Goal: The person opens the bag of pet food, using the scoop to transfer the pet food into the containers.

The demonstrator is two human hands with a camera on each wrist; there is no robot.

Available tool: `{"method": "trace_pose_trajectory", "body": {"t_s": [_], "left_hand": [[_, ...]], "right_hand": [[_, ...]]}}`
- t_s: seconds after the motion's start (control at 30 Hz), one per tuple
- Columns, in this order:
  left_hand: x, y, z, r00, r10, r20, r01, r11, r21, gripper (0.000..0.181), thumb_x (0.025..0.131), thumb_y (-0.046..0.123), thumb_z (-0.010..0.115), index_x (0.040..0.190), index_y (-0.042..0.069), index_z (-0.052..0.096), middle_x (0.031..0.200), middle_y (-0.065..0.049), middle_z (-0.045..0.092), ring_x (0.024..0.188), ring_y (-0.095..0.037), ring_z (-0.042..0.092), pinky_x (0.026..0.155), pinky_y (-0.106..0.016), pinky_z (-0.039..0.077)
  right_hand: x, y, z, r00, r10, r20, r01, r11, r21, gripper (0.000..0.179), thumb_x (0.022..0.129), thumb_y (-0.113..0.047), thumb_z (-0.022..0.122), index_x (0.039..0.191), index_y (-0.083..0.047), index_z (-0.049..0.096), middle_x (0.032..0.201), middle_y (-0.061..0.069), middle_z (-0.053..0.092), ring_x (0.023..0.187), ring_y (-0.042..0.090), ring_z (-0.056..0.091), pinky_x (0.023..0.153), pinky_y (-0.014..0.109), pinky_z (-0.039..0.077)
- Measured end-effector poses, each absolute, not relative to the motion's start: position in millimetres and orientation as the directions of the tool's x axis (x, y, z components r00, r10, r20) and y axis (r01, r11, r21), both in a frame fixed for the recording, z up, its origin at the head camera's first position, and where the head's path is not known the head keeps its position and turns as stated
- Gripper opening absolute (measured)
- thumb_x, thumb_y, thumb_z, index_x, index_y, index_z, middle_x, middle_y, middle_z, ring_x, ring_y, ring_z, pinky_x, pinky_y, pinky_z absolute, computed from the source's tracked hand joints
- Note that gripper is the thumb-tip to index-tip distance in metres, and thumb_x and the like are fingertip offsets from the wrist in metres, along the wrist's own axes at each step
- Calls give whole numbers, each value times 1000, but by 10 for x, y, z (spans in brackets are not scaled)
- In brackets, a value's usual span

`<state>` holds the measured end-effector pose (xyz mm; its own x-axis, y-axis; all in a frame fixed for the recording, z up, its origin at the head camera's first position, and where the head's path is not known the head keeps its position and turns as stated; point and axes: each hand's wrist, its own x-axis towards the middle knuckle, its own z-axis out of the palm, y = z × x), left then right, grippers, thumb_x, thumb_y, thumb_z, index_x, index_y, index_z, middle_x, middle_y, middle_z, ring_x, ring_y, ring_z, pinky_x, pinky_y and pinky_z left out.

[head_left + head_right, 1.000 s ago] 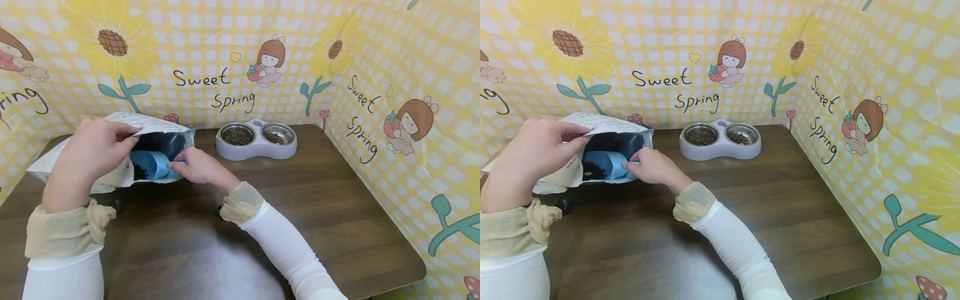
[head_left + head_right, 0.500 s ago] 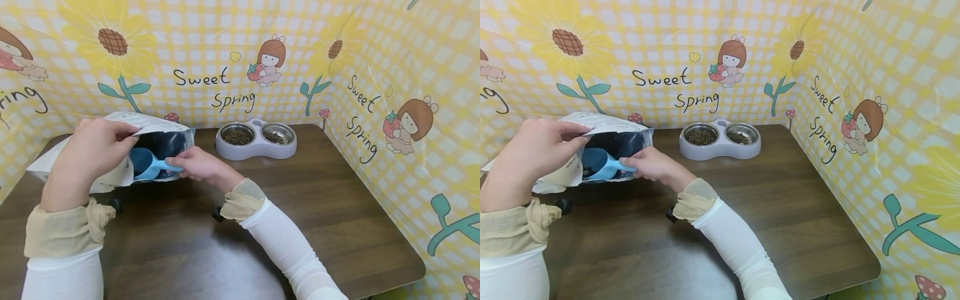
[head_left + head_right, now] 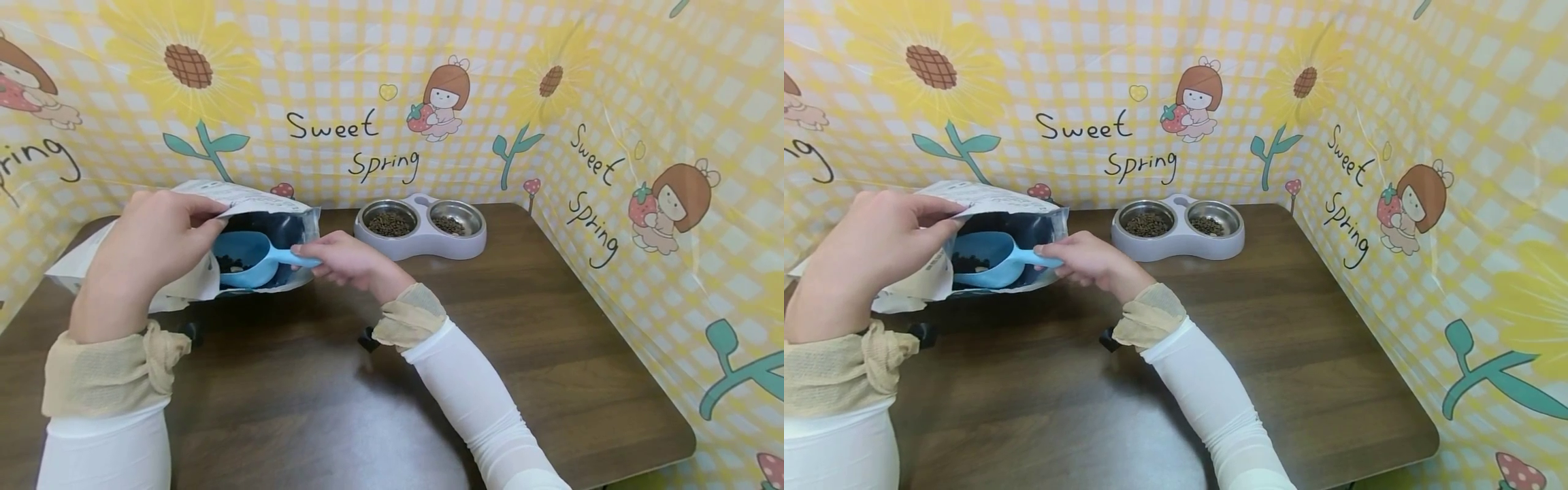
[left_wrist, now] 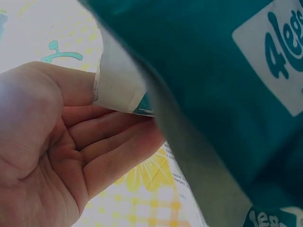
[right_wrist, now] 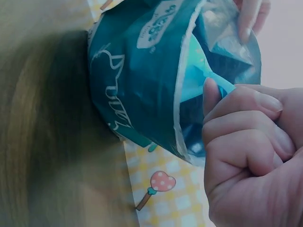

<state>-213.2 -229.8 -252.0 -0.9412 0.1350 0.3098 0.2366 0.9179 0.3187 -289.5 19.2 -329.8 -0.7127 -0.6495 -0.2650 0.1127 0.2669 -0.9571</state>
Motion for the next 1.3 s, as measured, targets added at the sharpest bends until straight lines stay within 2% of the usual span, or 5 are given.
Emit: {"method": "trace_pose_trajectory", "body": {"t_s": [0.33, 0.6, 0.8, 1.03, 1.3], "left_hand": [[-2136, -2313, -2510, -930, 137, 342, 256, 908, 332, 33, 104, 14, 65, 129, -3, 77, 105, -30, 80, 87, -43, 72, 64, -35, 46], [-2139, -2310, -2525, -927, 133, 351, 257, 907, 335, 32, 104, 13, 64, 129, -3, 77, 97, -28, 81, 83, -42, 72, 64, -35, 44], [-2149, -2322, -2515, -919, 139, 369, 265, 911, 317, 32, 104, 14, 63, 128, -3, 78, 92, -26, 82, 76, -38, 70, 64, -37, 44], [-2159, -2314, -2535, -914, 143, 380, 270, 913, 307, 31, 104, 13, 63, 126, -2, 79, 98, -27, 82, 88, -47, 74, 74, -54, 53], [-2156, -2328, -2547, -910, 139, 390, 270, 913, 306, 31, 103, 12, 63, 126, -1, 79, 99, -26, 82, 86, -47, 73, 72, -52, 52]], "right_hand": [[-2968, 385, -3204, -724, -633, -273, 150, 242, -959, 36, 113, -30, 58, 107, 3, 71, 56, -8, 37, 48, 6, 27, 47, 21, 21], [-3033, 576, -3200, -740, -615, -273, 143, 253, -957, 33, 111, -30, 59, 95, -6, 74, 55, -9, 34, 48, 6, 27, 47, 21, 21], [-3071, 681, -3234, -747, -602, -283, 160, 251, -955, 32, 110, -30, 60, 97, -6, 75, 54, -10, 32, 46, 5, 25, 44, 21, 21], [-3081, 750, -3210, -755, -590, -286, 158, 261, -952, 32, 110, -31, 60, 98, -6, 74, 55, -10, 32, 47, 5, 26, 46, 21, 22], [-3110, 874, -3160, -739, -610, -287, 168, 246, -955, 35, 111, -30, 60, 104, 2, 72, 54, -10, 32, 47, 4, 25, 46, 20, 20]]}}
